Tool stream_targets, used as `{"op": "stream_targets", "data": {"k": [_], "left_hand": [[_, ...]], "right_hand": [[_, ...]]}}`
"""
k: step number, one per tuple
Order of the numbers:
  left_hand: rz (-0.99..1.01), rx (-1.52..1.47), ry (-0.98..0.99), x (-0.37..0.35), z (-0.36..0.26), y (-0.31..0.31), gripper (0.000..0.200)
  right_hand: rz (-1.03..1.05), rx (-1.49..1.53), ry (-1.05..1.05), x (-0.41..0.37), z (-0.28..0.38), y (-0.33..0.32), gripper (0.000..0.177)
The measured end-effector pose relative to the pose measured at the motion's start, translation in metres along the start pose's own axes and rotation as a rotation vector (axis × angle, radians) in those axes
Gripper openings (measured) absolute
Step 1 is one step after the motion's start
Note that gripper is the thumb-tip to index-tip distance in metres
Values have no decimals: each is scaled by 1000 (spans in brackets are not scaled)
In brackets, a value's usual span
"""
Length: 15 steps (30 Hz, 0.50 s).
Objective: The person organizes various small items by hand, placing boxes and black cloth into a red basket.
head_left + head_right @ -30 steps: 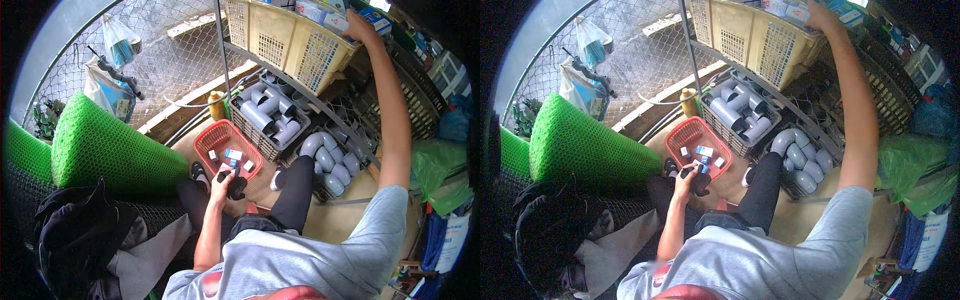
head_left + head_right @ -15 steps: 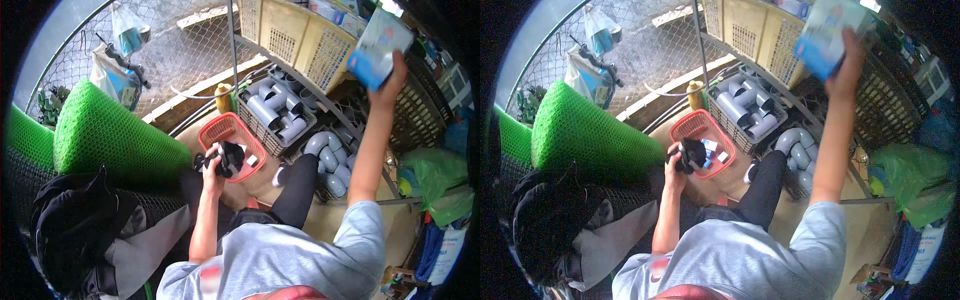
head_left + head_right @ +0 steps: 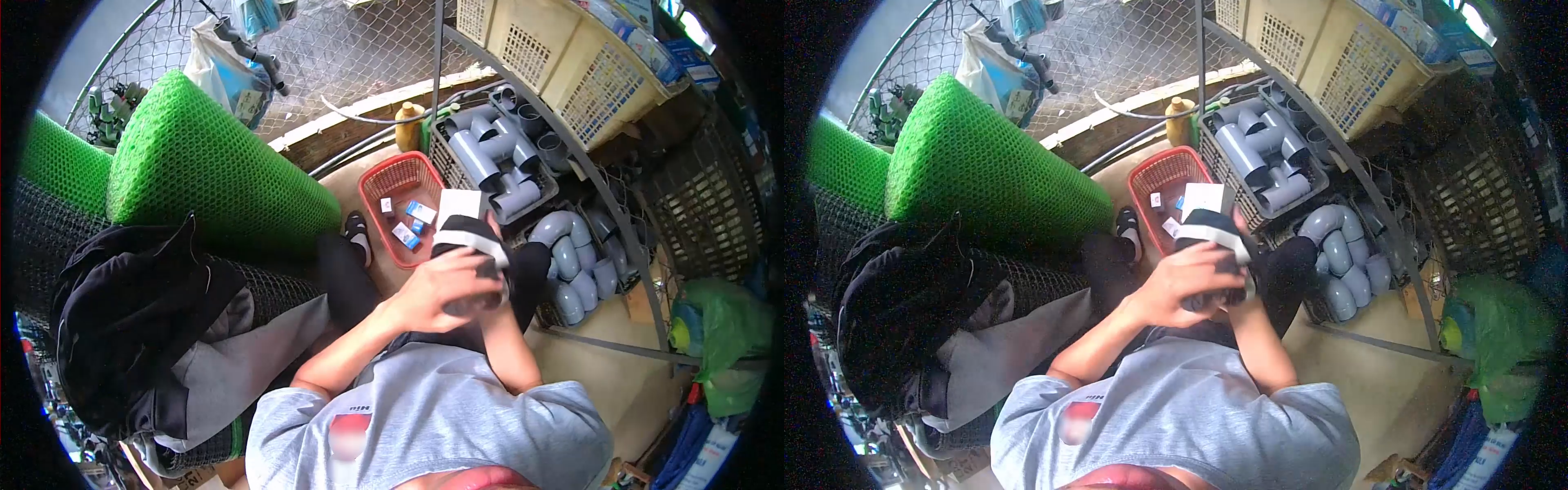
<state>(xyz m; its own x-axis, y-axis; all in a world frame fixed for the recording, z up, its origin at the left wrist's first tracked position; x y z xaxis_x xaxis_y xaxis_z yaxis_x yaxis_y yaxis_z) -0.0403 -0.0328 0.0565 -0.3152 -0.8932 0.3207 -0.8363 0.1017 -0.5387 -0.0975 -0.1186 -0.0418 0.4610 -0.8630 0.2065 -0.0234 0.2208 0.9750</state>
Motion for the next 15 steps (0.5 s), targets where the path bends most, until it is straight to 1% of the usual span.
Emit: {"op": "stream_targets", "data": {"k": [2, 3, 4, 5, 6, 8, 9, 10, 12, 13, 14, 15], "left_hand": [[-2, 18, -2, -1, 8, -8, 61], [1, 36, 2, 1, 12, -11, 61], [-136, 18, -19, 3, 16, -23, 59], [-260, -7, -82, 6, 28, -33, 57], [-384, -31, -145, 5, 39, -41, 55], [-536, -356, -385, 4, 62, -40, 52], [-556, -346, -400, 4, 62, -36, 51], [-563, -315, -403, 1, 60, -30, 52], [-498, -312, -466, -7, 58, -14, 52], [-462, -283, -471, -12, 55, -11, 52], [-393, -317, -549, -19, 59, -6, 48], [-359, -314, -517, -21, 58, -9, 45]], "right_hand": [[45, 2, 300, 2, 5, -19, 59], [70, -430, 146, -5, 8, -32, 59], [96, -858, -17, -14, 9, -39, 59], [196, -579, -103, -12, -3, -11, 58], [126, -709, -131, -8, -8, 9, 57], [-109, -752, -30, -15, -16, -5, 60], [-150, -782, -55, -13, -16, 6, 60], [-151, -783, -52, -11, -13, -1, 60], [-31, -953, -216, 1, 2, -3, 55], [-176, -896, -319, -1, 12, -13, 50], [-230, -843, -296, 3, 19, -19, 48], [-276, -884, -296, 1, 25, -22, 57]]}}
Point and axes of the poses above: each hand's wrist, its own x-axis towards the middle knuckle, its own y-axis out of the palm, z = x × y, the point moved 7 cm from there along x, towards the middle knuckle, and after that the axes turned 15 degrees about -y, right-handed, at the moved point
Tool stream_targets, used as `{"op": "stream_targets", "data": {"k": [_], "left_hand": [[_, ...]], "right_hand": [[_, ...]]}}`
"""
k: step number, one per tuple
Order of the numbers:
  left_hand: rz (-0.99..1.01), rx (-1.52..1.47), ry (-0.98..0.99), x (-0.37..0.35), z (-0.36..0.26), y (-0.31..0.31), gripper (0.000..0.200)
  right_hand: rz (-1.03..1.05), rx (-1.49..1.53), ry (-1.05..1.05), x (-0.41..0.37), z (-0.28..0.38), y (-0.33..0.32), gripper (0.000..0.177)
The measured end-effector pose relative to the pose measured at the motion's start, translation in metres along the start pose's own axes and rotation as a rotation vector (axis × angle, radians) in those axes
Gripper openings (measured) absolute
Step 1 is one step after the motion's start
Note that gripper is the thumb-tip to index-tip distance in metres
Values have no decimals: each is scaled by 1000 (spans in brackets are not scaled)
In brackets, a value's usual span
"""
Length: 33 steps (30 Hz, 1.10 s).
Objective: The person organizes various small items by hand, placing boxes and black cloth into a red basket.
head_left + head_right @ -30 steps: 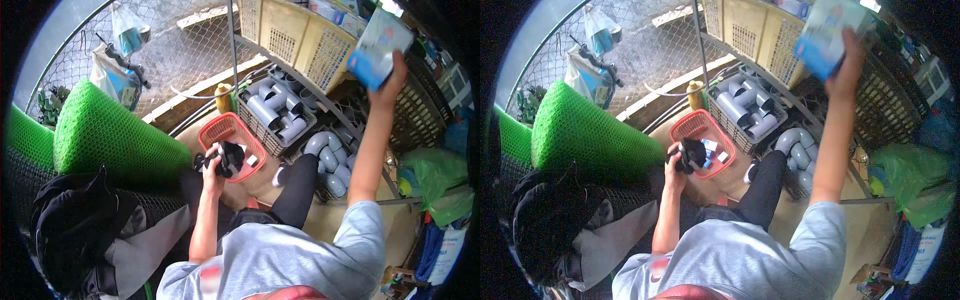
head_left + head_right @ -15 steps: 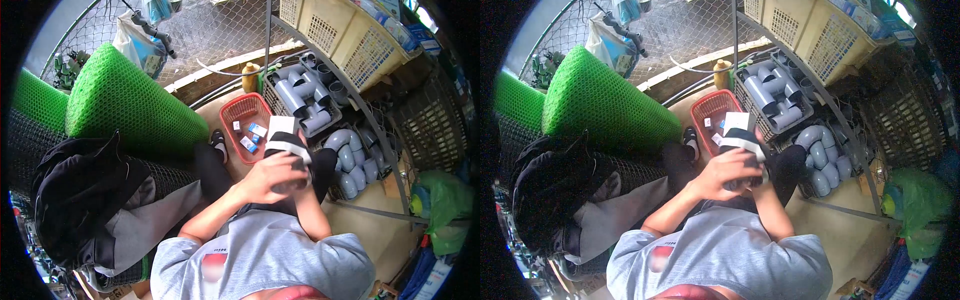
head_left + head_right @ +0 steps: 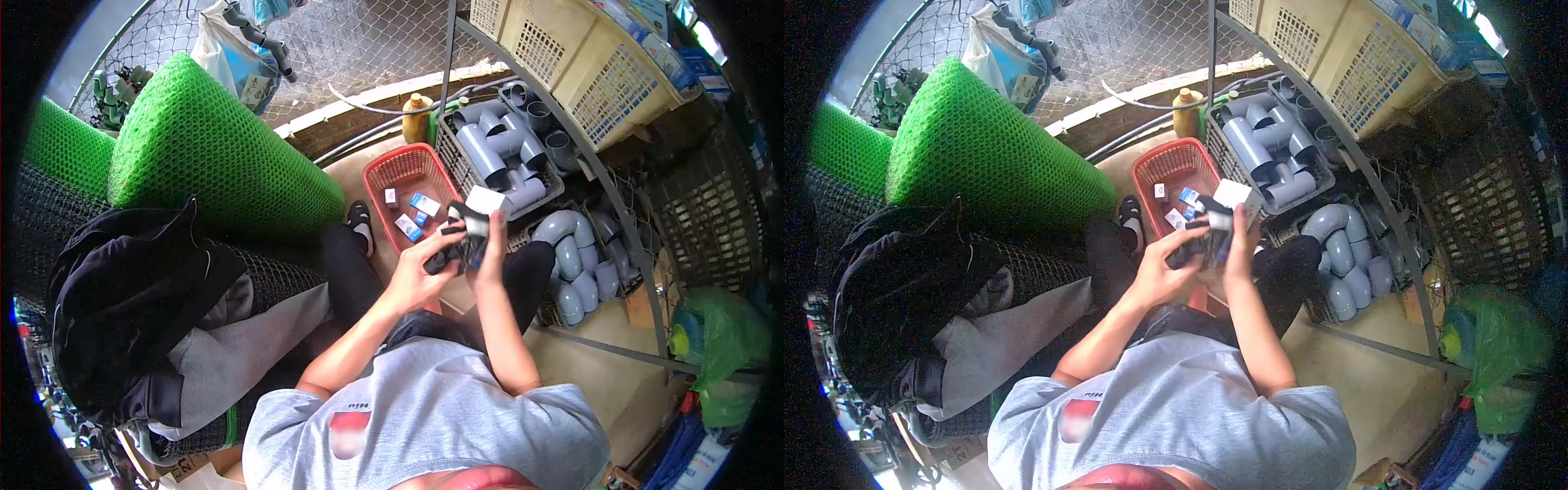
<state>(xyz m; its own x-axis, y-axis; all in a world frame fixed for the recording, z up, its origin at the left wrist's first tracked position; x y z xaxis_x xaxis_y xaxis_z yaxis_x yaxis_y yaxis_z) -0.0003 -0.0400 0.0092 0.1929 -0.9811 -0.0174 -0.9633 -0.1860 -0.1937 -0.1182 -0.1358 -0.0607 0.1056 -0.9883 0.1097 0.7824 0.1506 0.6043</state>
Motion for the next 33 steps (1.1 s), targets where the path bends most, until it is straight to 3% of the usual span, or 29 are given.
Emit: {"op": "stream_targets", "data": {"k": [1, 3, 6, 7, 8, 9, 11, 12, 13, 14, 16, 17, 21, 22, 23, 25, 26, 27, 29, 31, 32, 33], "left_hand": [[39, 6, 27, -2, -2, -4, 42], [74, -178, -128, 2, 15, -21, 38], [-146, -427, -146, 19, 21, -45, 39], [-196, -468, -128, 22, 19, -44, 40], [-185, -518, -123, 24, 17, -35, 43], [-157, -477, -293, 17, 30, -19, 47], [-209, -436, -108, 12, 25, 1, 50], [-152, -351, -140, 9, 27, 4, 48], [-90, -322, -320, 1, 37, 8, 47], [-92, -189, -145, -3, 24, 8, 46], [-99, -6, 111, -19, 4, 12, 49], [23, -21, 29, -21, 5, 13, 53], [156, 84, 195, -22, -25, 18, 62], [165, 119, 231, -22, -28, 22, 64], [162, 120, 229, -17, -29, 25, 64], [42, -80, 244, -6, -32, 17, 68], [127, -248, 113, 2, -15, 19, 70], [121, -311, 135, 7, -15, 17, 70], [74, -279, 64, 8, -13, 22, 70], [70, -117, 48, -3, -22, 30, 74], [76, -35, 98, -8, -23, 32, 72], [82, -60, 91, -10, -19, 30, 62]], "right_hand": [[-37, -49, 10, 0, 2, -6, 66], [44, 54, 89, 4, -3, -11, 65], [7, 201, 247, -13, -10, -5, 61], [145, 266, 310, -19, -28, -23, 58], [105, 169, 280, -24, -25, -13, 56], [66, 71, 249, -29, -23, -1, 54], [69, 247, 155, -23, -22, 7, 50], [88, 209, 139, -19, -19, 3, 50], [109, 176, 120, -11, -14, -2, 49], [42, 76, 58, -3, -15, -14, 50], [-53, 85, 130, -1, -21, -36, 55], [-41, 108, 176, 0, -17, -32, 57], [304, -102, -25, -12, -8, -16, 69], [432, 202, 175, -16, -36, -21, 76], [479, 240, 236, -27, -45, -13, 75], [268, 645, 399, -32, -56, -11, 70], [345, 221, 161, -27, -36, -7, 70], [324, 162, 177, -27, -6, 25, 69], [286, 20, 40, -10, -17, -3, 70], [181, 324, 159, 2, -15, -6, 71], [171, 496, 170, 10, -10, -7, 63], [181, 516, 214, 7, 8, 4, 66]]}}
Point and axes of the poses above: each hand's wrist, its own x-axis towards the middle knuckle, its own y-axis out of the palm, z = x × y, the point moved 7 cm from there along x, towards the middle knuckle, and after that the axes turned 15 degrees about -y, right-handed, at the moved point
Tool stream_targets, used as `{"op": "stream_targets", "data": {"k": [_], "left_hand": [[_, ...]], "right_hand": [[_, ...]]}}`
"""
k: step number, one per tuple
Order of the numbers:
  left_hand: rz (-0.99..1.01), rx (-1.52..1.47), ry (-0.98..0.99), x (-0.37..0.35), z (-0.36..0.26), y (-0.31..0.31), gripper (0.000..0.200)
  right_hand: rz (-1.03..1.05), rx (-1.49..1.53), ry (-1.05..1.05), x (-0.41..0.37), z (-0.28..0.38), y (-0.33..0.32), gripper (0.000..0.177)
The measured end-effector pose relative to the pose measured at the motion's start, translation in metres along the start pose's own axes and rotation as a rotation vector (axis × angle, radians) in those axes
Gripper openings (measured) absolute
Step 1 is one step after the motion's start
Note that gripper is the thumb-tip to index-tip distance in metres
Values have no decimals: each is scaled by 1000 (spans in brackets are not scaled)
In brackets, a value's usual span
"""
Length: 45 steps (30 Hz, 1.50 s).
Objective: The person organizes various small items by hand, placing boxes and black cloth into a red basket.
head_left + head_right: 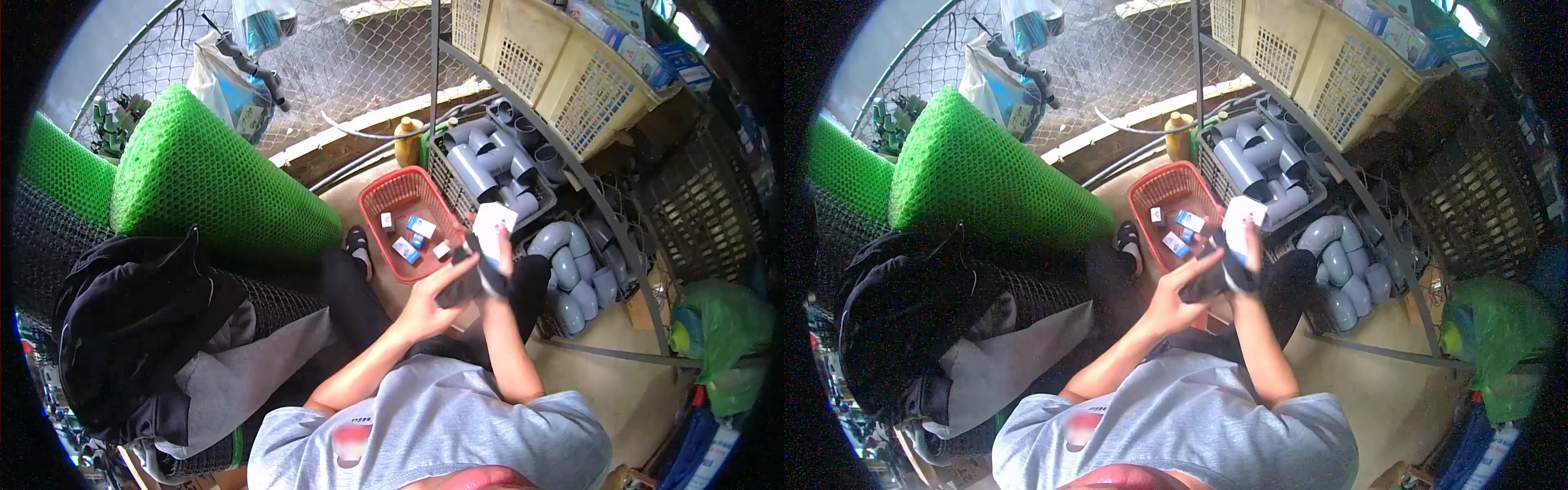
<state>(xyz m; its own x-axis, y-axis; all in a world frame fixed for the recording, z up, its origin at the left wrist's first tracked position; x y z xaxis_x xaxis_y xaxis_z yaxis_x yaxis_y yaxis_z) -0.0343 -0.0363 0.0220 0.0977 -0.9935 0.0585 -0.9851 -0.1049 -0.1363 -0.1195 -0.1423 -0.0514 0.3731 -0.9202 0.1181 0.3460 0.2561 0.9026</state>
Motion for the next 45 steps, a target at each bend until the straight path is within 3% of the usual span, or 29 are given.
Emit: {"op": "stream_targets", "data": {"k": [2, 3, 6, 7, 8, 10, 11, 12, 15, 18, 20, 23, 26, 27, 29, 30, 32, 34, 36, 38, 40, 42, 43, 45], "left_hand": [[101, -11, -164, -1, 17, -19, 52], [12, -83, -211, 0, 22, -30, 48], [-188, -255, -244, 12, 31, -47, 48], [-191, -251, -178, 18, 24, -47, 51], [-181, -286, -127, 24, 24, -42, 56], [-163, -57, -87, 20, 0, -23, 57], [-177, 185, 111, 18, -12, -16, 60], [-83, 326, 207, 16, -16, -6, 67], [36, 328, 205, 12, -22, -6, 72], [147, 188, 100, 27, -5, -23, 70], [73, 6, 64, 33, -8, -29, 72], [9, 65, 39, 35, 1, -23, 73], [24, 140, 47, 18, -1, -15, 67], [87, 193, -7, 12, 2, -15, 65], [139, 243, -68, 7, 10, -20, 63], [79, 116, -124, 7, 25, -27, 62], [-81, -194, -225, 10, 68, -36, 52], [-92, -776, -415, 17, 79, -20, 47], [-46, -1179, -589, 16, 92, 8, 41], [-40, -1278, -645, 11, 94, 27, 40], [-31, -1258, -665, 6, 92, 28, 42], [28, -923, -647, -2, 84, 21, 46], [17, -906, -690, -5, 86, 15, 44], [-25, -1008, -683, -4, 85, 13, 39]], "right_hand": [[-131, -142, -153, -1, 15, -3, 67], [-126, -183, -191, -3, 18, 1, 64], [-131, -312, -28, -20, 5, 0, 61], [-100, -298, -5, -25, -3, 5, 57], [-208, -384, -19, -30, -19, -22, 58], [-91, -459, -19, -35, -29, -20, 61], [-46, -531, -57, -30, -27, -17, 69], [93, -119, -17, -25, -34, -1, 76], [-37, 1, 60, -32, -30, 3, 84], [20, -166, -29, -31, -24, 22, 77], [-25, -209, -21, -37, -23, 15, 72], [5, -206, -31, -29, -20, 21, 78], [-40, -303, -189, -12, 3, 2, 72], [-79, -124, -154, -13, 8, 1, 69], [-289, -153, -240, -11, 23, -16, 69], [-394, -219, -319, -14, 32, -18, 69], [-342, -264, -359, -16, 33, -15, 70], [-81, -684, -663, -23, 41, 21, 73], [215, -918, -771, -33, 30, 40, 78], [409, -1248, -807, -40, 30, 55, 77], [419, -1292, -836, -37, 32, 45, 74], [267, -1118, -889, -35, 44, 43, 69], [258, -1091, -953, -33, 49, 47, 65], [155, -1048, -727, -37, 47, 30, 64]]}}
Point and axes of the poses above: each hand's wrist, its own x-axis towards the middle knuckle, its own y-axis out of the palm, z = x × y, the point moved 7 cm from there along x, towards the middle knuckle, and after that the axes turned 15 degrees about -y, right-handed, at the moved point
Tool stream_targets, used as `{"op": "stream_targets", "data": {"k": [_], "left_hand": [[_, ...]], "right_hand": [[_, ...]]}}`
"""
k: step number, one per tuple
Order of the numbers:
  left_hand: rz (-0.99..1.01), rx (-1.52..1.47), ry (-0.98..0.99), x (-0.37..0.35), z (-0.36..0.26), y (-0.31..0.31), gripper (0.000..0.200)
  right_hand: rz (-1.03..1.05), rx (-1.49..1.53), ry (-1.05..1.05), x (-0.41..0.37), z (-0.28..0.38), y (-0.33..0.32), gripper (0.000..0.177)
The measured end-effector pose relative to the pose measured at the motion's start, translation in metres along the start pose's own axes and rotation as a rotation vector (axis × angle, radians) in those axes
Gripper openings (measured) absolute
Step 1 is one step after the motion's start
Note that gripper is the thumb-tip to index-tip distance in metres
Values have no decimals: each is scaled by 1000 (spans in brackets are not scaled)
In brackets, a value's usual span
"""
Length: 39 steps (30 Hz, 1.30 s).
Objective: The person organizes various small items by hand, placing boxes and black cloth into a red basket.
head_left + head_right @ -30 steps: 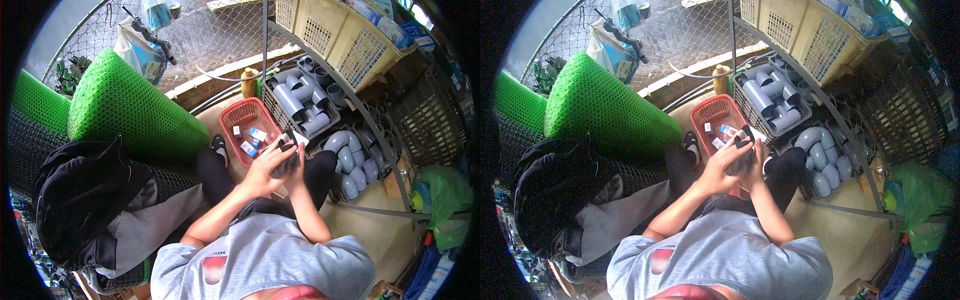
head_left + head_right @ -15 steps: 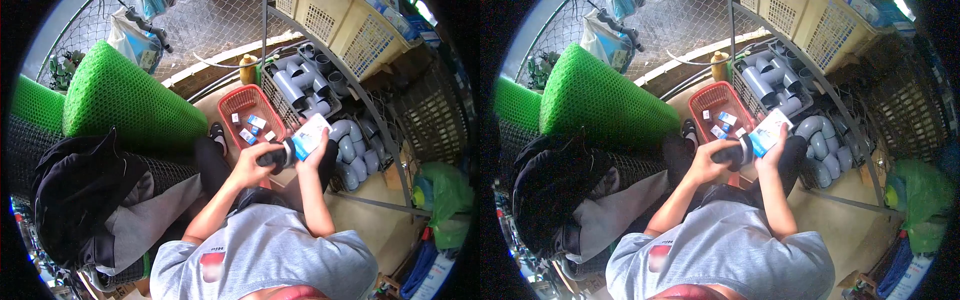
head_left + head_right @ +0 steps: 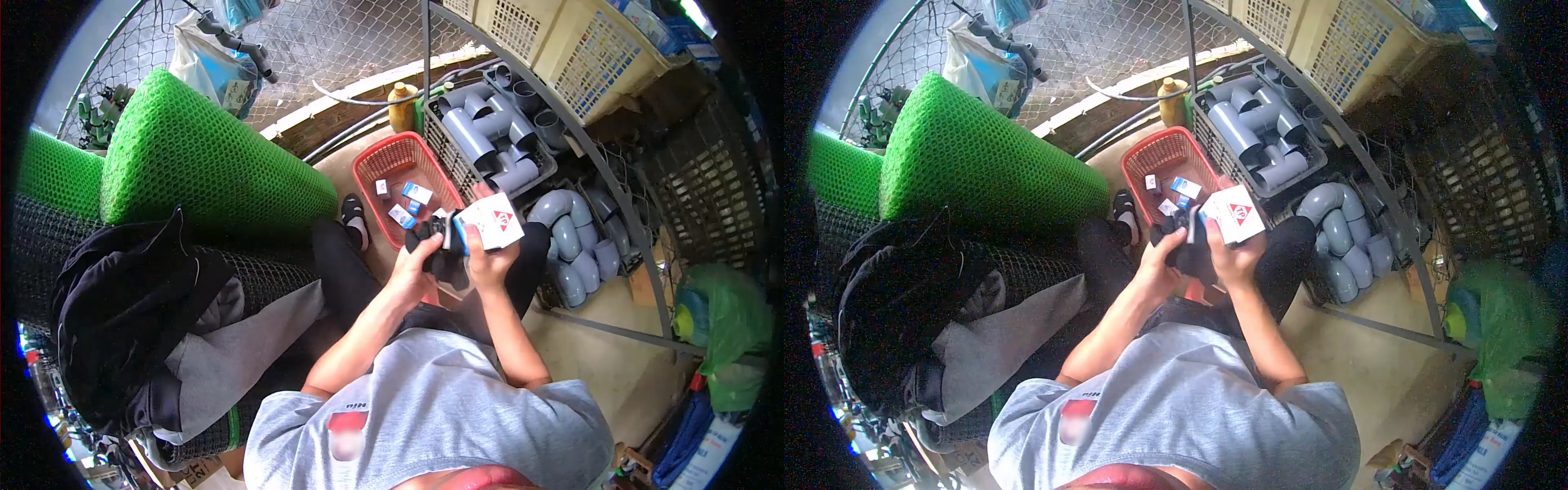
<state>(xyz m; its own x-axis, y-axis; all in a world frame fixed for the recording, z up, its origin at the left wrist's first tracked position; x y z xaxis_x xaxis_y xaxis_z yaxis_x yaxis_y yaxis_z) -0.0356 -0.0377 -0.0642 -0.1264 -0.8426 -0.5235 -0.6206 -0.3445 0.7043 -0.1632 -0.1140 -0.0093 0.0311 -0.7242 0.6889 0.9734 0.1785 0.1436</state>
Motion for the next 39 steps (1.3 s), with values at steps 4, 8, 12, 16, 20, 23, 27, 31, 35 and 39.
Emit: {"op": "stream_targets", "data": {"k": [4, 8, 12, 16, 20, 23, 27, 31, 35, 39], "left_hand": [[91, -332, -46, 12, 18, -3, 41], [-57, 37, 8, -17, 18, 6, 43], [-307, 374, 219, -46, -34, -8, 36], [-302, 304, 535, -66, -85, 11, 33], [7, 1352, 907, -84, -88, 88, 54], [107, 1473, 875, -70, -85, 84, 58], [-46, 1278, 650, -43, -94, 50, 63], [152, 1486, 842, -59, -66, 80, 62], [49, 1199, 705, -37, -90, 49, 52], [-206, 1255, 492, -17, -91, -1, 39]], "right_hand": [[89, -15, -61, -10, 14, 16, 61], [-171, 72, 15, -4, -11, -11, 58], [-89, 226, 146, 1, -3, -5, 46], [36, 43, 223, -29, -22, -4, 54], [354, 0, 231, -31, -5, 28, 52], [371, 28, 98, -24, 2, 31, 52], [233, 5, 309, -30, -10, 18, 59], [427, -91, 118, -23, -7, 19, 76], [259, -82, 261, -35, -10, 10, 59], [99, 40, 371, -42, -20, -3, 46]]}}
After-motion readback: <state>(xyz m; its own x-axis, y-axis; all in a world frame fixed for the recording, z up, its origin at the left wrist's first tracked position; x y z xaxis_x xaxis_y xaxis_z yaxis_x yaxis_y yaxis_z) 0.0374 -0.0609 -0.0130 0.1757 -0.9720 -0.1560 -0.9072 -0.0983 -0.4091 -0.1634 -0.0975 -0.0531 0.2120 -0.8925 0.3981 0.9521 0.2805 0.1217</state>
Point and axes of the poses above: each hand's wrist, its own x-axis towards the middle knuckle, its own y-axis out of the palm, z = x × y, the point moved 7 cm from there along x, towards the middle knuckle, and after that the axes turned 15 degrees about -y, right-handed, at the moved point
